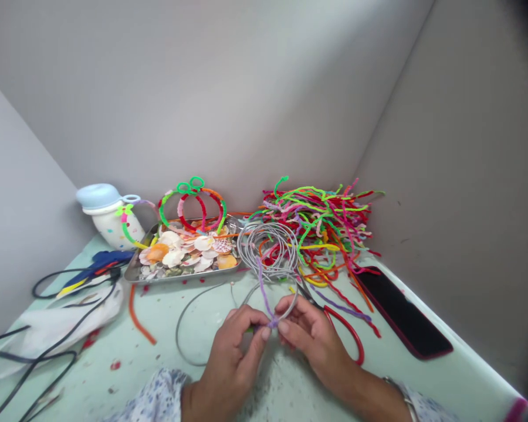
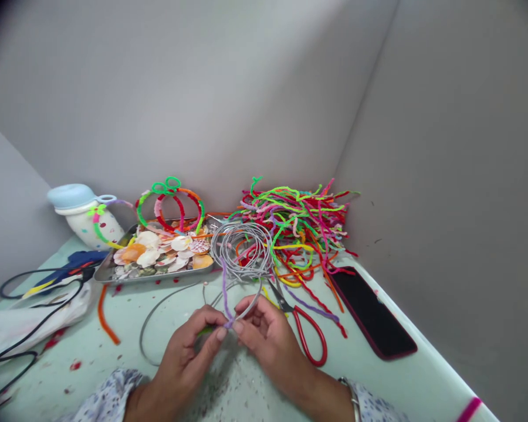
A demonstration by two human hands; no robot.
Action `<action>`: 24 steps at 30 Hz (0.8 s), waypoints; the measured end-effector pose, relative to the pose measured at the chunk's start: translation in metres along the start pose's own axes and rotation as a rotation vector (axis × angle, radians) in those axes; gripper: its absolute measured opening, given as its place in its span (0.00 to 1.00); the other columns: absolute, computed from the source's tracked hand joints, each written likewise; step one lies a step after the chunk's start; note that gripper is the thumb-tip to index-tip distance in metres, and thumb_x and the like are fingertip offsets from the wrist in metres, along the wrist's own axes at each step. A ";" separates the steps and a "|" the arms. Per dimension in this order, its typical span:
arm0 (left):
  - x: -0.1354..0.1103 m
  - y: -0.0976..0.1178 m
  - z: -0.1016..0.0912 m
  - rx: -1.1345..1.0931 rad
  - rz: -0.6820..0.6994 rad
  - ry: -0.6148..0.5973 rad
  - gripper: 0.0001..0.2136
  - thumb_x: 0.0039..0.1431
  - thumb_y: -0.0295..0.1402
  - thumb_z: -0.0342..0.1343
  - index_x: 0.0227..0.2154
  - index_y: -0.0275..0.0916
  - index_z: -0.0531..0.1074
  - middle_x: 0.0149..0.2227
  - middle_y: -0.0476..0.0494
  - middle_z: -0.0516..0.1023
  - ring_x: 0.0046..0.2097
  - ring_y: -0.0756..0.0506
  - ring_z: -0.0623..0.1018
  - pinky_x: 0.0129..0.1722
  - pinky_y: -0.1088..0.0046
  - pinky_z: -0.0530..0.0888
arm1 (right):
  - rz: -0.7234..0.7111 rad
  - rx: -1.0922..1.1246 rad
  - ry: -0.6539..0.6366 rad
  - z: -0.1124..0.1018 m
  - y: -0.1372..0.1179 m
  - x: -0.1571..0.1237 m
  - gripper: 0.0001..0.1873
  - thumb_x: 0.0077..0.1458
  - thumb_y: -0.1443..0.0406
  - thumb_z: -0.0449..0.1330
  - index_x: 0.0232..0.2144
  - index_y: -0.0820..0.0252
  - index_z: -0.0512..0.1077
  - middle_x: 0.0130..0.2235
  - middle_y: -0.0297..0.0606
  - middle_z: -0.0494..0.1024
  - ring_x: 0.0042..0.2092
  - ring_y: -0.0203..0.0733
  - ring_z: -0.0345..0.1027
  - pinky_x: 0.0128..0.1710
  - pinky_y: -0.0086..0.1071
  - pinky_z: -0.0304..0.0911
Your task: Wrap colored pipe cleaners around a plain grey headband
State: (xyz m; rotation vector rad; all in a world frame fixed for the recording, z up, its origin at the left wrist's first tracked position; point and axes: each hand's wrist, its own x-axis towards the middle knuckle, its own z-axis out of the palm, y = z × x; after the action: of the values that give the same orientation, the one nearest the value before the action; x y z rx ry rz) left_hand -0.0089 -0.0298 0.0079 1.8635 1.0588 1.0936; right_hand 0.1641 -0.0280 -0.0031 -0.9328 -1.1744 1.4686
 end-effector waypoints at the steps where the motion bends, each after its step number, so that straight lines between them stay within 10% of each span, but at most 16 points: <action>1: 0.000 0.000 0.000 0.011 0.005 -0.002 0.08 0.66 0.34 0.49 0.35 0.39 0.71 0.33 0.46 0.74 0.37 0.45 0.73 0.39 0.69 0.68 | -0.001 0.036 -0.005 -0.001 0.000 0.000 0.14 0.54 0.58 0.66 0.38 0.57 0.70 0.30 0.30 0.70 0.30 0.32 0.63 0.30 0.27 0.59; 24: 0.004 -0.005 0.002 -0.003 0.191 0.178 0.06 0.58 0.22 0.57 0.34 0.39 0.74 0.31 0.48 0.77 0.35 0.49 0.77 0.36 0.76 0.73 | 0.052 0.028 0.000 -0.009 0.008 0.002 0.13 0.58 0.55 0.62 0.34 0.60 0.72 0.21 0.28 0.69 0.23 0.31 0.58 0.24 0.27 0.51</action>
State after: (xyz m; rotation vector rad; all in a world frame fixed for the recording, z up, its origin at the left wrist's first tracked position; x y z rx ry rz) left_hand -0.0070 -0.0247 0.0042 1.9232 0.9909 1.3926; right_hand 0.1705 -0.0245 -0.0131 -0.9502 -1.1343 1.5225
